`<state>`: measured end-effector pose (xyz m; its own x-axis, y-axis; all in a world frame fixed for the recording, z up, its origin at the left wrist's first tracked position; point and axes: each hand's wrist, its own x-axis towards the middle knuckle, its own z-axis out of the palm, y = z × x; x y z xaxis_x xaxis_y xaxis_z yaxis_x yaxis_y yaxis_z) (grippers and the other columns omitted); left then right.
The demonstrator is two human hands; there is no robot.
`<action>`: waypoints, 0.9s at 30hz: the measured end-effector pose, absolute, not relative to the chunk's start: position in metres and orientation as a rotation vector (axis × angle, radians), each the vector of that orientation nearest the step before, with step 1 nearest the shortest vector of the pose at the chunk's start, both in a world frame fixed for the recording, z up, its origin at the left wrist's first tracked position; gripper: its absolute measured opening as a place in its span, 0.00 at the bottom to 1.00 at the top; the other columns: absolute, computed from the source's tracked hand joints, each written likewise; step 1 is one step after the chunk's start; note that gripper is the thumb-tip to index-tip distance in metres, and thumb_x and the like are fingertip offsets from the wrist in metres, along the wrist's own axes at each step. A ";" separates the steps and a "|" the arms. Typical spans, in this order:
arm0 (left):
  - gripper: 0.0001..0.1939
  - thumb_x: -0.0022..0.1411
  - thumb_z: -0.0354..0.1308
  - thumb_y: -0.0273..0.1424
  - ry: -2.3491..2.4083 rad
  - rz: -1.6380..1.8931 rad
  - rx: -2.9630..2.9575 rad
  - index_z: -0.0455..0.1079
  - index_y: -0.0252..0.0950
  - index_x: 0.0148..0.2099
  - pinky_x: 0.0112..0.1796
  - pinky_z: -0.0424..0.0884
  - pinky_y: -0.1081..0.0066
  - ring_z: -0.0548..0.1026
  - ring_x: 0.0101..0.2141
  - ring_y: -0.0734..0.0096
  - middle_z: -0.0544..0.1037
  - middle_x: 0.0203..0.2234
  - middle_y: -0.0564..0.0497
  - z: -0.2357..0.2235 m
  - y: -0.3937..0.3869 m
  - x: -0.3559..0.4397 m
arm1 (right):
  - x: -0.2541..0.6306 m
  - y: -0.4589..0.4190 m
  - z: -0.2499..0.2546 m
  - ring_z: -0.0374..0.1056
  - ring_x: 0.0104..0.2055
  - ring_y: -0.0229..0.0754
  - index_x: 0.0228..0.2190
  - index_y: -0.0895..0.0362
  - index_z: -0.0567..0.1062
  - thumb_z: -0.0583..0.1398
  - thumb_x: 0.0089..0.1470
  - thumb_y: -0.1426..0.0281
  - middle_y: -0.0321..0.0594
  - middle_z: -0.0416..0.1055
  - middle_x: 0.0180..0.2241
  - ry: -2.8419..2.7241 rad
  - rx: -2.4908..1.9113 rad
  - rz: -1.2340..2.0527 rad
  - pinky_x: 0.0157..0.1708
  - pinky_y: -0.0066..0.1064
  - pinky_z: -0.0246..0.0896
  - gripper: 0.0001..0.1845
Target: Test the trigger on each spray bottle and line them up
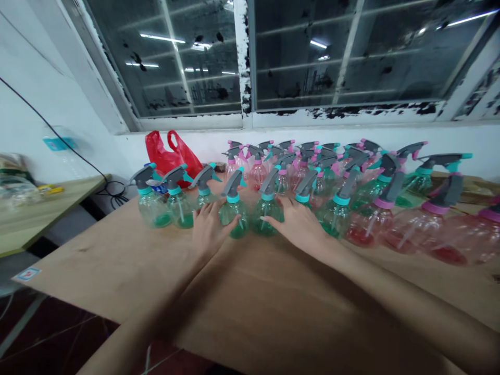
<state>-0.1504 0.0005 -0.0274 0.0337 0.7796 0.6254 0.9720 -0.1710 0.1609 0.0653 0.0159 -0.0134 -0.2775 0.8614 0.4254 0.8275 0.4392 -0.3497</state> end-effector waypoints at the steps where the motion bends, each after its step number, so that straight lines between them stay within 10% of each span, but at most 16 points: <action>1: 0.21 0.58 0.57 0.41 -1.775 -0.858 -1.994 0.66 0.34 0.50 0.45 0.62 0.55 0.71 0.46 0.50 0.77 0.41 0.42 -0.027 0.001 -0.150 | 0.063 0.018 -0.013 0.71 0.38 0.58 0.53 0.62 0.63 0.55 0.53 0.53 0.57 0.71 0.43 -2.136 -1.422 0.100 0.31 0.45 0.65 0.33; 9: 0.20 0.57 0.57 0.43 -1.710 -0.782 -1.907 0.70 0.36 0.47 0.42 0.62 0.54 0.68 0.46 0.46 0.74 0.45 0.41 -0.025 0.008 -0.148 | 0.053 0.030 -0.011 0.71 0.33 0.57 0.53 0.70 0.62 0.56 0.50 0.50 0.55 0.73 0.30 -2.154 -1.506 0.208 0.26 0.41 0.61 0.40; 27: 0.17 0.62 0.54 0.37 -1.680 -1.209 -2.208 0.61 0.39 0.53 0.42 0.71 0.61 0.69 0.46 0.61 0.67 0.44 0.46 -0.039 -0.057 -0.125 | 0.062 0.010 -0.017 0.70 0.37 0.59 0.51 0.70 0.62 0.55 0.52 0.53 0.61 0.69 0.42 -2.283 -1.387 0.096 0.29 0.43 0.63 0.36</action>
